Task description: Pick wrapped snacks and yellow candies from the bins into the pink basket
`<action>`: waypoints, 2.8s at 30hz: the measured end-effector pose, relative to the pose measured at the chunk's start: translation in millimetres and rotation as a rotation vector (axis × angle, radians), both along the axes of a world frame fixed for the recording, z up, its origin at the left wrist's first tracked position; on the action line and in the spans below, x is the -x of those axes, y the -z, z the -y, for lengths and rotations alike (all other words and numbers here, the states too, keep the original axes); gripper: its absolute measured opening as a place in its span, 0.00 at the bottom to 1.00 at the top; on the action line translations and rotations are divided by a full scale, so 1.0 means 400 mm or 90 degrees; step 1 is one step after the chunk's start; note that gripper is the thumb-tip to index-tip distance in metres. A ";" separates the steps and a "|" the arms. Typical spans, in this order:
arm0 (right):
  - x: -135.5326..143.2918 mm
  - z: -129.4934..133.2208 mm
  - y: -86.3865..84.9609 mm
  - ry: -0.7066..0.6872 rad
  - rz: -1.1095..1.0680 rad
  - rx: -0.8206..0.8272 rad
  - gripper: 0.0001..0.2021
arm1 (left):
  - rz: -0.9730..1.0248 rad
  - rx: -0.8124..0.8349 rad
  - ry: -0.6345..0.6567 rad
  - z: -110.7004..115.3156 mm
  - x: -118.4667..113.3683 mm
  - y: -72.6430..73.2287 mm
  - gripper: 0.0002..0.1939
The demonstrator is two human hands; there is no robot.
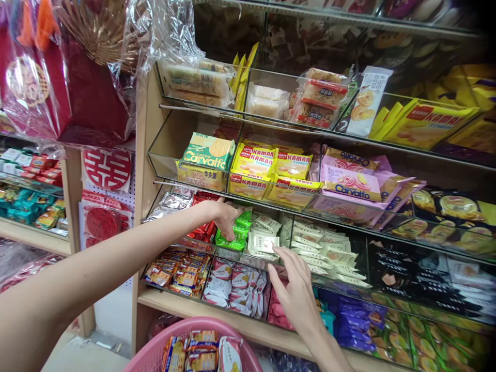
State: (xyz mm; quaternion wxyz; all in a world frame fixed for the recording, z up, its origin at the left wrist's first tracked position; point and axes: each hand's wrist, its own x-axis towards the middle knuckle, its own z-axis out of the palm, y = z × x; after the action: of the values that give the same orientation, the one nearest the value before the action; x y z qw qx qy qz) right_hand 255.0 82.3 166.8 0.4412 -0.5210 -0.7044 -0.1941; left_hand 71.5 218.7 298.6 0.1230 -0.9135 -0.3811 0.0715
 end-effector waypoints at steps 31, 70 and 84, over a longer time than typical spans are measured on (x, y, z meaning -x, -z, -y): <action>0.170 -0.073 0.060 -0.022 0.233 -0.038 0.20 | 0.011 -0.065 0.045 0.030 0.017 -0.007 0.57; 0.183 -0.069 0.079 -0.010 0.223 -0.064 0.19 | 0.030 -0.035 0.001 0.019 -0.005 0.019 0.59; 0.177 -0.070 0.087 -0.009 0.226 -0.055 0.19 | 0.111 -0.054 0.103 -0.008 0.019 0.036 0.55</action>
State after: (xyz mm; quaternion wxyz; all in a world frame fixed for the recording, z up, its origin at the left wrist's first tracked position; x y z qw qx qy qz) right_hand 184.4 110.3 132.1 0.3333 -0.4542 -0.7660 -0.3096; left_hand 63.9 222.0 284.3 0.1335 -0.9379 -0.3184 -0.0348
